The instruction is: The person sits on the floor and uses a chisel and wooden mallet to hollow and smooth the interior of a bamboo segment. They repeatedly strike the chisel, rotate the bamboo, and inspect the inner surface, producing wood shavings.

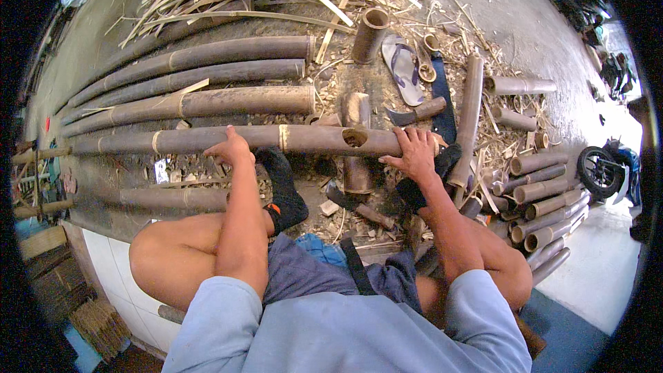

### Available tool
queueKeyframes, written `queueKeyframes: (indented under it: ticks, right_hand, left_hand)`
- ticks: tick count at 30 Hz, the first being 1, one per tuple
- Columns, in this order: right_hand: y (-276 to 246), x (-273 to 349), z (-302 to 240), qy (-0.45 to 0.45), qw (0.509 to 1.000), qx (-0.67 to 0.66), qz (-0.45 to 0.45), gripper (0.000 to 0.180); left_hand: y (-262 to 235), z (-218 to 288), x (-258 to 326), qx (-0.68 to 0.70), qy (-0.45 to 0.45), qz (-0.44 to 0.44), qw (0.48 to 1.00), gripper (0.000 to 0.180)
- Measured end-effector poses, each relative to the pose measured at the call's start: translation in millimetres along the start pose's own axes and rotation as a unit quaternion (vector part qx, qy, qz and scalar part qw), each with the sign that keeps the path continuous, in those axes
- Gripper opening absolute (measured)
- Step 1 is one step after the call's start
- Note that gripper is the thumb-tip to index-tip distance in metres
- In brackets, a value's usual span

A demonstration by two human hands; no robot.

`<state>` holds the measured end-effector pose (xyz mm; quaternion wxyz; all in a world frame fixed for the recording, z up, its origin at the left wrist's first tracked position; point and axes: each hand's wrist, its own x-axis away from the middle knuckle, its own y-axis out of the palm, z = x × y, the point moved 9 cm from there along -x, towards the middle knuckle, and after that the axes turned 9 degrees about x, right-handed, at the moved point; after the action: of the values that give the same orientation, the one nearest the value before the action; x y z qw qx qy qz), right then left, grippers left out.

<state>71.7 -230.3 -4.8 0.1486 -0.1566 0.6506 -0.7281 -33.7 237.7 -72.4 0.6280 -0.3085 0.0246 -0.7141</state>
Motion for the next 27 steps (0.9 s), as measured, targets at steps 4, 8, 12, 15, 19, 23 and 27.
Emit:
queueKeyframes:
  ticks: [4, 8, 12, 15, 19, 23, 27]
  right_hand:
    - [9.2, -5.4, 7.1, 0.006, 0.998, -0.028, -0.052, 0.092]
    - [19.3, -36.7, 45.0, 0.082, 0.965, -0.238, -0.071, 0.067]
    - [34.4, -68.4, 89.0, 0.057, 0.995, 0.002, -0.082, 0.042]
    - [56.0, -75.3, 106.0, 0.024, 0.979, 0.159, -0.126, 0.043]
    - [68.7, -77.0, 108.0, -0.006, 0.970, 0.190, -0.148, 0.037]
    - [62.6, -83.8, 106.9, -0.011, 0.969, 0.190, -0.156, 0.032]
    - [33.3, -92.0, 109.8, 0.023, 0.982, 0.148, -0.117, 0.034]
  left_hand:
    - [21.2, 57.0, 68.4, -0.260, 0.362, -0.035, 0.895, 0.091]
    - [98.0, 42.1, 168.3, -0.253, 0.457, -0.474, 0.709, 0.073]
    - [120.9, 5.9, 229.7, -0.453, 0.555, -0.515, 0.471, 0.083]
    - [129.6, 2.3, 237.2, -0.459, 0.569, -0.525, 0.437, 0.087]
    - [129.9, 1.0, 233.2, -0.447, 0.593, -0.510, 0.434, 0.085]
    - [118.1, 2.1, 240.0, -0.416, 0.646, -0.447, 0.458, 0.088]
    - [113.1, 1.9, 242.5, -0.413, 0.648, -0.423, 0.479, 0.092]
